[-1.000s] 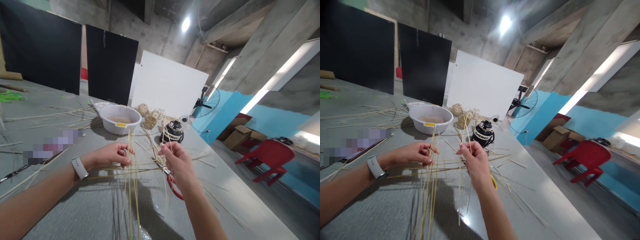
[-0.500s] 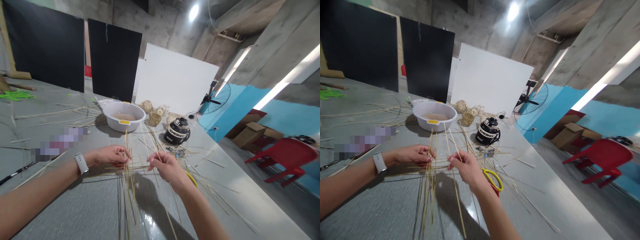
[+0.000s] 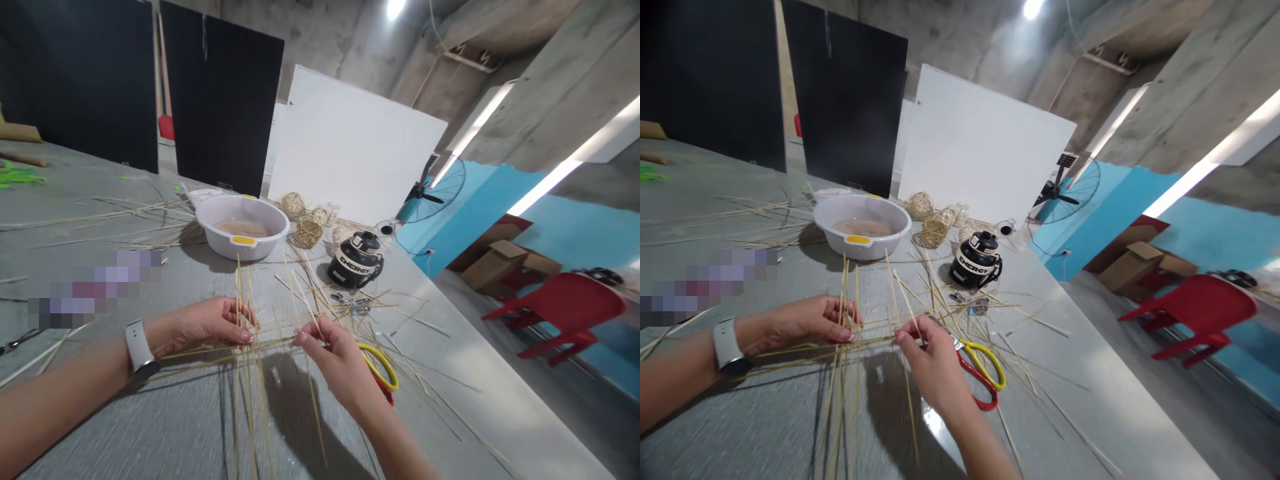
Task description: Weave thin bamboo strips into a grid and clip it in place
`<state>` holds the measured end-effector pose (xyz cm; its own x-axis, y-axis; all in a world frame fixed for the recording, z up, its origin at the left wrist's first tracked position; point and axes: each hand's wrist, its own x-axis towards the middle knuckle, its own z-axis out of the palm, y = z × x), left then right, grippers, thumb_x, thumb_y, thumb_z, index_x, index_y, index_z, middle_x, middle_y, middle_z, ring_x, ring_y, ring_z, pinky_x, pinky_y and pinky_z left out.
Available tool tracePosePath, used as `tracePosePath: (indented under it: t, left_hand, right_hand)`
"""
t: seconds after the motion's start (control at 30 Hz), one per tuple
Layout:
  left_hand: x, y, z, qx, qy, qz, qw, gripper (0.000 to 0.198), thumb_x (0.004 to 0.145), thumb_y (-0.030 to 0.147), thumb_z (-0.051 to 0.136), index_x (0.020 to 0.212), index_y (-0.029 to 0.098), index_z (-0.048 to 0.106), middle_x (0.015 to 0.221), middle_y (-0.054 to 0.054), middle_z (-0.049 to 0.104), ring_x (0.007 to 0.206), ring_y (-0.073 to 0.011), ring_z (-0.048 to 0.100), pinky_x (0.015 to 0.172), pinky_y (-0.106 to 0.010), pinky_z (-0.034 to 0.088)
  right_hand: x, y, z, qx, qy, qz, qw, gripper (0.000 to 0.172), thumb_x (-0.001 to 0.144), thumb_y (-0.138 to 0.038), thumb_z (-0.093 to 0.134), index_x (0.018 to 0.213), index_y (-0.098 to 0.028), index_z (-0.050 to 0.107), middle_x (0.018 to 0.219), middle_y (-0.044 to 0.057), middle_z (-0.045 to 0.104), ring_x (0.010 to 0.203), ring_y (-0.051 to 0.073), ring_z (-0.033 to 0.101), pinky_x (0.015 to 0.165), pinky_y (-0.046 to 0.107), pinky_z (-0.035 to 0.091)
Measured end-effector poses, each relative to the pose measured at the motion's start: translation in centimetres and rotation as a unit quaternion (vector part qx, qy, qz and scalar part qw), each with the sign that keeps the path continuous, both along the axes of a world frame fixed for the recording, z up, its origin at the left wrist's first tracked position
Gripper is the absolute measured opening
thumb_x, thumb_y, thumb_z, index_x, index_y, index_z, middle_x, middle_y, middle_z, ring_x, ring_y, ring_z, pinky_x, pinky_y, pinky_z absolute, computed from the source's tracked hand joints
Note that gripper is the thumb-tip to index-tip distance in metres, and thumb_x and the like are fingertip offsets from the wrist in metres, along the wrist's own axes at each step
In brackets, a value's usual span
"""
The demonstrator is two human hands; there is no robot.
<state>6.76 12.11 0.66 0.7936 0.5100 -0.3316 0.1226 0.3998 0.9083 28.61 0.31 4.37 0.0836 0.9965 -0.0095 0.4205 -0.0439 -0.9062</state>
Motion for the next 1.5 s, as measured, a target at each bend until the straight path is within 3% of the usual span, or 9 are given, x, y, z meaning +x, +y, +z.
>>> tracePosePath:
  t: [0.1,0.37,0.77,1.1,1.27,1.5]
  left_hand:
    - [0.0,0.0,-0.2,0.02,-0.017,-0.017,1.0,0.023,0.065,0.027,0.081,0.078,0.016,0.066,0.072,0.001,0.067,0.065,-0.0115,0.058,0.063,-0.022,0.041]
    - [0.0,-0.1,-0.4,0.055,-0.015,-0.023,0.998,0.027,0.067,0.028,0.079,0.084,0.018,0.06,0.076,0.001,0.067,0.07,-0.0135,0.06,0.066,-0.025,0.043]
    - [0.3,-0.6,-0.8,0.091,-0.033,-0.053,0.994,0.029,0.071,0.031,0.077,0.088,0.017,0.058,0.079,0.002,0.065,0.072,-0.0128,0.058,0.068,-0.025,0.04]
    - [0.3,-0.6,-0.4,0.094,-0.032,-0.023,0.995,0.032,0.067,0.026,0.079,0.091,0.018,0.059,0.082,0.0,0.067,0.075,-0.0147,0.06,0.072,-0.027,0.042]
    - [0.3,-0.7,-0.5,0.078,-0.043,-0.027,0.996,0.048,0.066,0.022,0.08,0.109,0.021,0.058,0.077,0.003,0.07,0.068,-0.0122,0.061,0.066,-0.024,0.041]
    - [0.5,-0.9,0.1,0.082,-0.033,-0.031,0.996,0.027,0.066,0.023,0.078,0.091,0.018,0.071,0.081,0.0,0.072,0.073,-0.0129,0.061,0.072,-0.025,0.043]
  right_hand:
    - [-0.6,-0.2,-0.1,-0.001,-0.013,0.006,1.0,0.02,0.084,-0.038,0.058,0.073,-0.02,0.058,0.066,-0.001,0.053,0.06,0.013,0.043,0.054,0.025,0.031]
    - [-2.1,-0.9,-0.5,0.016,-0.08,0.044,0.996,0.021,0.091,-0.039,0.051,0.08,-0.021,0.056,0.06,-0.005,0.044,0.05,0.01,0.036,0.046,0.024,0.024]
    - [-2.6,-0.8,-0.5,0.042,-0.19,0.061,0.979,0.016,0.091,-0.028,0.05,0.078,-0.019,0.054,0.056,-0.006,0.043,0.049,0.01,0.038,0.05,0.024,0.024]
    - [-2.8,-0.9,-0.7,0.047,-0.139,0.032,0.989,0.021,0.092,-0.034,0.047,0.08,-0.018,0.054,0.055,-0.007,0.038,0.047,0.01,0.034,0.047,0.022,0.023]
    - [-2.9,-1.1,-0.5,0.053,-0.175,0.032,0.983,0.019,0.092,-0.032,0.047,0.081,-0.018,0.054,0.053,-0.007,0.038,0.046,0.01,0.034,0.046,0.023,0.022]
    - [-2.9,-1.4,-0.5,0.085,-0.151,0.043,0.984,0.018,0.093,-0.031,0.046,0.086,-0.018,0.057,0.053,-0.008,0.036,0.046,0.01,0.034,0.046,0.022,0.024]
